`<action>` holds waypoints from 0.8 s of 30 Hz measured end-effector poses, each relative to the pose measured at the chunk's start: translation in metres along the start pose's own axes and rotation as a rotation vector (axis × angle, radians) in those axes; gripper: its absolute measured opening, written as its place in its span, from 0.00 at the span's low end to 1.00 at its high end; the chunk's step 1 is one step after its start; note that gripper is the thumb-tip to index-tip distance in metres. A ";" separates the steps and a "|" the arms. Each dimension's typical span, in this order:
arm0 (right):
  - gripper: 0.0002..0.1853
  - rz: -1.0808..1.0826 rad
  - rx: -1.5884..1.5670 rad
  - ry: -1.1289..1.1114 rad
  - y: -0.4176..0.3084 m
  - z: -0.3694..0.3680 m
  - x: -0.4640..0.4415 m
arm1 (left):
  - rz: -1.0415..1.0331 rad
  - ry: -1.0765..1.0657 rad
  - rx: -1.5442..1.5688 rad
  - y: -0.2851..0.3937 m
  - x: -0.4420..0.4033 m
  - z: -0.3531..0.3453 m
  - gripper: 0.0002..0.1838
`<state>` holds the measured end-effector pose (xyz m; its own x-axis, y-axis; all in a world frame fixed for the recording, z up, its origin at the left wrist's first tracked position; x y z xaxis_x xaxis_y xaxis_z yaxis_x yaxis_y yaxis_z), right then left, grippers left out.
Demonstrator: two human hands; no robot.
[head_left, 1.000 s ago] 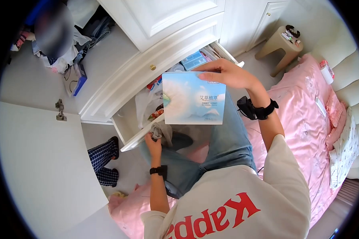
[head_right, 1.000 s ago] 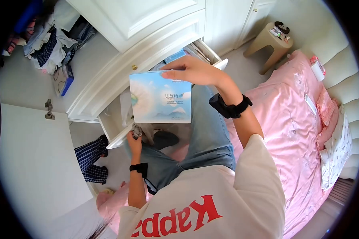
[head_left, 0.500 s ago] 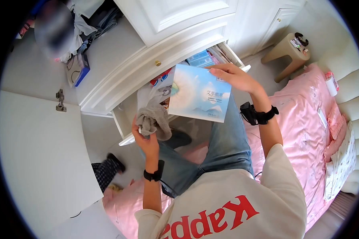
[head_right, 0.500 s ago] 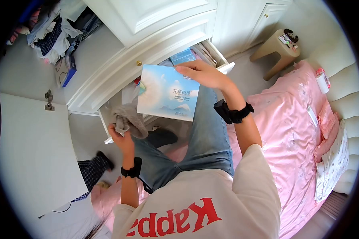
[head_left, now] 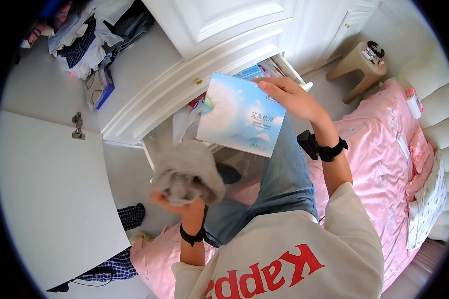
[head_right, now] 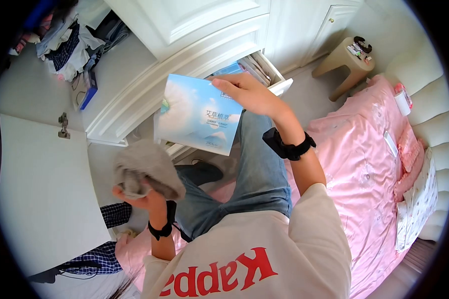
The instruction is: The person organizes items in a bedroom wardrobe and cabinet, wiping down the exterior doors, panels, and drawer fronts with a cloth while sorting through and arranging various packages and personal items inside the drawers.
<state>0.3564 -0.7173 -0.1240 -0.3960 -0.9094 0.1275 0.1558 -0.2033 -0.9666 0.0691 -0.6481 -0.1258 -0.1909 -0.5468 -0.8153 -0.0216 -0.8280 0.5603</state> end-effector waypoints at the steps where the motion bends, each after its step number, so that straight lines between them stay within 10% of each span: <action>1: 0.22 0.027 -0.010 -0.010 -0.009 -0.005 0.003 | -0.151 -0.201 -0.125 0.006 -0.001 -0.002 0.23; 12: 0.20 0.171 0.153 -0.028 -0.056 -0.047 0.008 | -0.478 -0.263 -0.139 0.025 -0.012 -0.013 0.16; 24: 0.19 0.153 0.019 0.037 -0.032 -0.029 -0.001 | 0.112 0.143 -0.100 -0.016 -0.010 0.013 0.25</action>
<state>0.3256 -0.6990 -0.0993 -0.3990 -0.9165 -0.0298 0.2342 -0.0704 -0.9696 0.0585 -0.6280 -0.1246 -0.0450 -0.6424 -0.7650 0.0910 -0.7653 0.6373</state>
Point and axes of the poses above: each hand's wrist, its own x-axis away from the middle knuckle, its own z-axis out of the back of the hand, y = z × x, the point moved 5 cm from there along -x, towards the middle knuckle, and after that the axes turned 13 degrees about -z, right-handed, at the moved point
